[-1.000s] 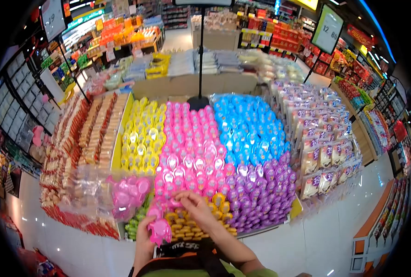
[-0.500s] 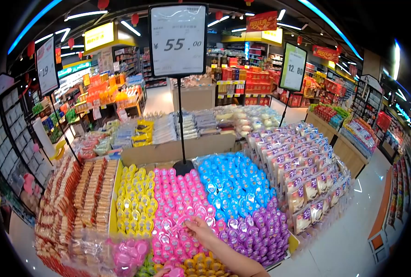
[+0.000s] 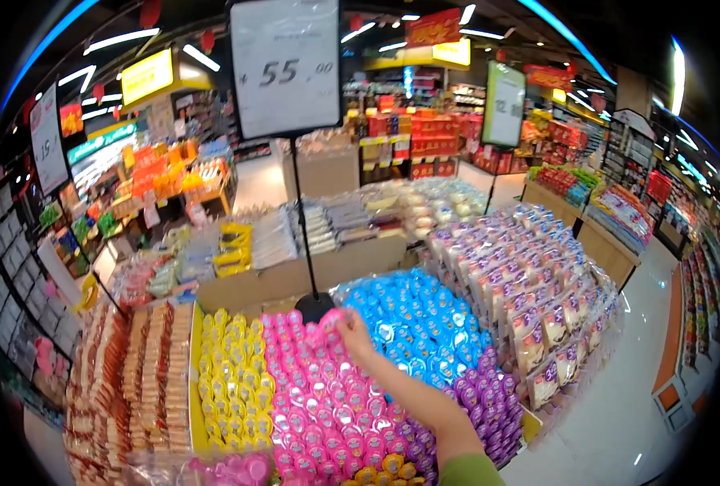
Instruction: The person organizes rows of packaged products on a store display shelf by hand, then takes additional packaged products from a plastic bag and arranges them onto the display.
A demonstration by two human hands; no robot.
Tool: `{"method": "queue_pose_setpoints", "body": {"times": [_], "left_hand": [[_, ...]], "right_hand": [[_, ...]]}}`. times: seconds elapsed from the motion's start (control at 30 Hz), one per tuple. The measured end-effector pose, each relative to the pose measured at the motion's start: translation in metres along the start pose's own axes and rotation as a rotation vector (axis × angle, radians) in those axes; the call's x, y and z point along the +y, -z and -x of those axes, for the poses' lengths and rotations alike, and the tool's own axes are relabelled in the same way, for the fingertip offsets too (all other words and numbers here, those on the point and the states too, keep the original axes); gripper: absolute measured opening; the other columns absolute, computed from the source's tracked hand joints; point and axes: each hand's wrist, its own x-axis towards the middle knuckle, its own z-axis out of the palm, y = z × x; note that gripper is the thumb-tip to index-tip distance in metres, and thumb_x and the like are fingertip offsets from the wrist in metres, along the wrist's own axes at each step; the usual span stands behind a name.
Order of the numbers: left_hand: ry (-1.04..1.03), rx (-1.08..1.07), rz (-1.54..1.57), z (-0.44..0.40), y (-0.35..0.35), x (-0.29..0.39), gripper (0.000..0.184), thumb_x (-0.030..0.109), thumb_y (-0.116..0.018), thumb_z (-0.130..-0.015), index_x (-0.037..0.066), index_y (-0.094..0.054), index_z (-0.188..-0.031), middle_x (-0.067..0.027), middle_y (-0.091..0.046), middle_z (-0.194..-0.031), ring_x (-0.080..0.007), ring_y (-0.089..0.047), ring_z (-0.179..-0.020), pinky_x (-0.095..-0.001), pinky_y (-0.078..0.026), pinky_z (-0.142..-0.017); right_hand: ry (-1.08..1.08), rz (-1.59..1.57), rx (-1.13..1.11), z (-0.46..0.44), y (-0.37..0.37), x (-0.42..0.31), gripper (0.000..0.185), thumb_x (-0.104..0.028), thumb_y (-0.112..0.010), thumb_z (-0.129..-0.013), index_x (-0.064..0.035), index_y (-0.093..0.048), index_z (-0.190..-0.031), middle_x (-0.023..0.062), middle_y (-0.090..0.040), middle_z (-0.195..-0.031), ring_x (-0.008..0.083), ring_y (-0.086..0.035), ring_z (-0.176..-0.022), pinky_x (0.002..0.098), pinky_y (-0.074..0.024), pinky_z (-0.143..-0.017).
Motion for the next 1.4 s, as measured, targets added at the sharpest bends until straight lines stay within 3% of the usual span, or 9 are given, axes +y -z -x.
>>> {"method": "queue_pose_setpoints", "body": {"times": [0.13,0.2,0.4,0.43,0.53,0.73,0.83,1.2,1.4], "left_hand": [[-0.079,-0.144,-0.011,-0.018,0.048,-0.016,0.04,0.031,-0.052,-0.091,0.006,-0.054,-0.123,-0.0076,-0.064,-0.106,-0.0147,-0.061,-0.089,-0.0256,-0.05,-0.061],[-0.862,-0.211,-0.655,-0.005,0.02,-0.01,0.04,0.027,-0.053,-0.092,0.006,-0.051,-0.126,-0.0085,-0.06,-0.113,-0.0156,-0.058,-0.1,-0.028,-0.051,-0.072],[-0.021,-0.113,0.156,-0.026,-0.002,0.031,0.043,0.017,-0.05,-0.093,-0.001,-0.043,-0.131,-0.0137,-0.049,-0.129,-0.0229,-0.052,-0.114,-0.0338,-0.04,-0.099],[-0.07,0.066,0.002,-0.008,-0.03,0.043,0.048,0.02,-0.051,-0.093,-0.004,-0.039,-0.133,-0.0155,-0.045,-0.133,-0.026,-0.047,-0.121,-0.0355,-0.037,-0.102],[-0.632,-0.29,-0.531,-0.022,0.004,0.032,0.053,0.026,-0.054,-0.092,-0.004,-0.04,-0.134,-0.0157,-0.044,-0.136,-0.027,-0.043,-0.126,-0.0363,-0.034,-0.105],[-0.494,-0.301,-0.48,-0.037,0.008,0.038,0.056,0.014,-0.057,-0.086,-0.003,-0.038,-0.136,-0.0166,-0.043,-0.137,-0.0282,-0.039,-0.129,-0.0369,-0.03,-0.108],[-0.391,-0.145,-0.537,-0.035,-0.003,0.04,0.057,0.011,-0.058,-0.083,-0.002,-0.039,-0.136,-0.0168,-0.043,-0.137,-0.0284,-0.039,-0.129,-0.0371,-0.029,-0.108],[-0.553,-0.434,-0.459,-0.035,-0.003,0.037,0.063,0.031,-0.06,-0.09,-0.001,-0.037,-0.138,-0.0174,-0.036,-0.142,-0.0275,-0.037,-0.13,-0.037,-0.029,-0.108],[-0.493,-0.284,-0.437,-0.03,-0.036,0.04,0.049,0.023,-0.05,-0.096,-0.001,-0.039,-0.136,-0.0145,-0.036,-0.14,-0.0248,-0.037,-0.129,-0.0353,-0.032,-0.106]], "right_hand": [[0.197,0.132,-0.017,-0.073,0.001,0.017,0.026,-0.007,-0.057,-0.09,-0.0069,-0.053,-0.116,0.004,-0.062,-0.084,0.0099,-0.056,-0.066,0.0249,-0.047,-0.055],[0.207,0.161,-0.005,-0.095,-0.01,0.015,0.022,-0.006,-0.057,-0.09,-0.0071,-0.055,-0.112,0.0034,-0.063,-0.081,0.0085,-0.056,-0.064,0.0238,-0.0464,-0.052],[0.254,0.347,-0.093,-0.151,-0.038,0.029,0.022,-0.003,-0.058,-0.088,-0.0069,-0.055,-0.109,0.0051,-0.063,-0.08,0.0105,-0.057,-0.064,0.0253,-0.0466,-0.053],[0.304,0.375,-0.095,-0.158,-0.044,0.036,0.022,-0.002,-0.059,-0.086,-0.0067,-0.056,-0.107,0.0075,-0.065,-0.081,0.0143,-0.061,-0.069,0.0279,-0.0488,-0.057],[0.389,0.46,-0.13,-0.172,-0.056,0.055,0.023,0.0,-0.059,-0.084,-0.006,-0.058,-0.107,0.0106,-0.066,-0.085,0.0205,-0.064,-0.076,0.0318,-0.0504,-0.067],[0.33,0.655,-0.256,-0.171,-0.056,0.068,0.023,-0.008,-0.06,-0.086,-0.0078,-0.06,-0.11,0.0081,-0.064,-0.074,0.0154,-0.06,-0.065,0.0302,-0.0483,-0.062],[0.433,0.876,-0.376,-0.174,-0.051,0.076,0.022,-0.013,-0.06,-0.084,-0.0082,-0.065,-0.105,0.0139,-0.065,-0.077,0.0285,-0.064,-0.079,0.0404,-0.0504,-0.073],[0.622,1.252,-0.279,-0.147,-0.049,0.065,0.024,-0.016,-0.06,-0.083,-0.0113,-0.067,-0.106,0.0137,-0.061,-0.099,0.034,-0.057,-0.093,0.0426,-0.0488,-0.08],[0.577,0.764,-0.428,-0.043,-0.078,0.003,0.022,-0.02,-0.054,-0.089,-0.0073,-0.062,-0.106,0.0148,-0.061,-0.104,0.0339,-0.057,-0.097,0.0438,-0.0479,-0.08]]}}
